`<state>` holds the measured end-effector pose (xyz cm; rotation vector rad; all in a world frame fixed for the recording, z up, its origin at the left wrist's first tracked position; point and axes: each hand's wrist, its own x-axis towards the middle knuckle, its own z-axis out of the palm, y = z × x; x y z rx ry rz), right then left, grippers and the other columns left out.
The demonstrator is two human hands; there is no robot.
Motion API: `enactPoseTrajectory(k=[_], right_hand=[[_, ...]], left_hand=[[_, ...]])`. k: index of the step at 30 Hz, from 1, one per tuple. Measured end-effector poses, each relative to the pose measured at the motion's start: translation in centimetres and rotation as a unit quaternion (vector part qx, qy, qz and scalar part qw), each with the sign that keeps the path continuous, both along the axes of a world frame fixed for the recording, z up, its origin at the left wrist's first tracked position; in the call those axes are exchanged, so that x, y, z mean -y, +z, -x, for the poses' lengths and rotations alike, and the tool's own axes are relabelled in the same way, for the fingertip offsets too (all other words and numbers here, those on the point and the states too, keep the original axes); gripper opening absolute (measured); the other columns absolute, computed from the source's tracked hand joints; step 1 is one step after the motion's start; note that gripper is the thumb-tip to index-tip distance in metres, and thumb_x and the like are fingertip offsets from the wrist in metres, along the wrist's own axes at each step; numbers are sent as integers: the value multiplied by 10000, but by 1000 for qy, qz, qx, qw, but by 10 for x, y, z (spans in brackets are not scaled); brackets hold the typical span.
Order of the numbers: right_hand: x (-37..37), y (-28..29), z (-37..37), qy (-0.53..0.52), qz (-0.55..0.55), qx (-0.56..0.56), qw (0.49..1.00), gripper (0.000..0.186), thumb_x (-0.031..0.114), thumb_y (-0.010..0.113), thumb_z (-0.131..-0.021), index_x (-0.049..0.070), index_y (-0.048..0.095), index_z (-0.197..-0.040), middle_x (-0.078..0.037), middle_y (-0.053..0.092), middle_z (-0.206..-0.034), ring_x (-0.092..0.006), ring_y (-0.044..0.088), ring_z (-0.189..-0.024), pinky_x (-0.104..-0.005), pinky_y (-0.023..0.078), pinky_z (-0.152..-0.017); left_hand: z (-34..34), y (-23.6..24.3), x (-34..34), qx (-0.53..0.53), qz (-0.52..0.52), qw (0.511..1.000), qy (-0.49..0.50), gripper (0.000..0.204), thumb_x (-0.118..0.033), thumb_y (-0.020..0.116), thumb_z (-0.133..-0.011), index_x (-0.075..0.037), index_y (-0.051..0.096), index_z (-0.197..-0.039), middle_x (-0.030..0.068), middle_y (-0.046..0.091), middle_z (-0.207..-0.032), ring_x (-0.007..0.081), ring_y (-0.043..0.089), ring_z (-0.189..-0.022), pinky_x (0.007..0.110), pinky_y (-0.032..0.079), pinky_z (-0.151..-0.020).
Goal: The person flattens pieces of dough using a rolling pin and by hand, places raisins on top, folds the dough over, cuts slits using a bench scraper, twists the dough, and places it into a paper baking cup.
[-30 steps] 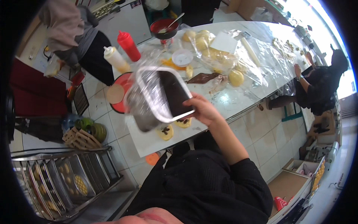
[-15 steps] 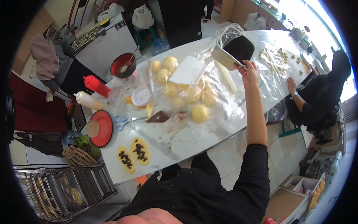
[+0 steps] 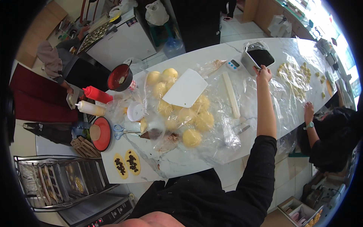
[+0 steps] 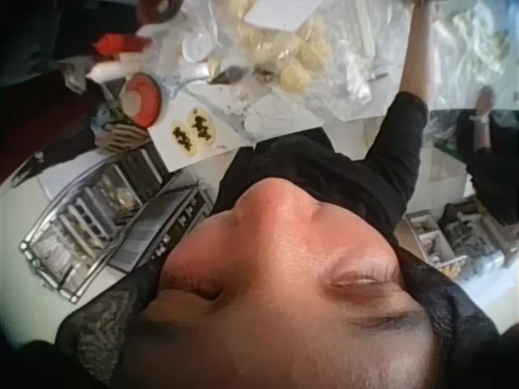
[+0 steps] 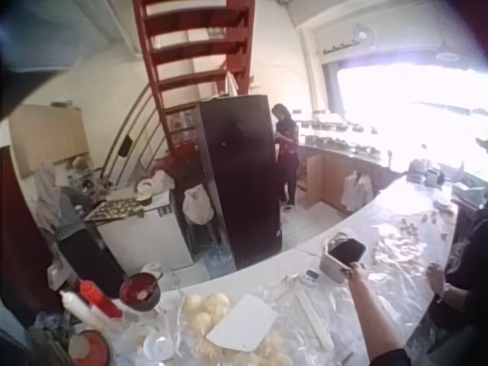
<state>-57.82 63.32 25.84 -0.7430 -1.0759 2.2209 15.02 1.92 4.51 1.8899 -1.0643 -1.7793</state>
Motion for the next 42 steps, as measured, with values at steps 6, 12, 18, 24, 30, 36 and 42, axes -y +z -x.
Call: enactPoseTrajectory(k=[6, 12, 18, 24, 30, 36, 42], right_hand=[[-19, -47, 24, 131, -66, -19, 989, 210, 70, 545, -790, -49, 496, -956, -177, 509, -825, -310, 569, -767, -420, 532, -701], [-50, -41, 12, 112, -314, 122, 935, 411, 242, 544, -765, 118, 486, -1154, -110, 488, -1167, -272, 450, -1082, -524, 288, -926], [238, 87, -155, 161, -341, -174, 910, 192, 69, 585, -747, 31, 499, -914, -73, 561, -881, -151, 521, -840, -291, 402, -762], [500, 112, -315, 678, -456, -261, 513, 262, 50, 596, -730, 35, 529, -983, -91, 562, -980, -226, 516, -952, -309, 383, -837], [633, 3, -354, 670, -599, -384, 212, 335, 74, 602, -686, 136, 556, -1012, -35, 552, -1022, -220, 445, -1030, -427, 283, -894], [670, 18, -359, 633, -677, -376, -30, 201, 46, 580, -665, 149, 573, -838, -6, 545, -882, -196, 460, -943, -411, 299, -834], [668, 19, -355, 646, -628, -430, -56, 108, 27, 555, -679, 118, 558, -735, -20, 536, -744, -183, 472, -870, -344, 317, -775]], left_hand=[[9, 9, -12, 54, -37, 993, 98, 449, -324, 410, -845, -137, 336, -1247, 79, 376, -1279, 291, 424, -1091, 433, 379, -844], [50, 41, 12, 354, 436, 827, 28, 322, -103, 461, -770, -6, 495, -1075, 118, 566, -965, 229, 542, -838, 319, 436, -753], [166, 160, 22, 197, 585, 786, -43, 322, 1, 488, -720, -25, 516, -1040, 119, 535, -994, 263, 502, -914, 341, 400, -786], [195, 173, 15, 169, 546, 787, -234, 286, -65, 524, -743, -24, 538, -1026, 142, 524, -936, 298, 479, -869, 376, 395, -774], [205, 191, 32, 112, 448, 836, -297, 162, -95, 560, -740, -3, 529, -870, 112, 521, -731, 281, 487, -733, 379, 395, -680], [205, 183, 42, 124, 469, 808, -335, 123, -74, 572, -727, -16, 524, -824, 127, 531, -725, 299, 500, -727, 386, 409, -664], [208, 176, 48, 38, 423, 851, -310, 112, -40, 569, -735, -17, 505, -824, 120, 557, -704, 267, 549, -640, 316, 438, -595]])
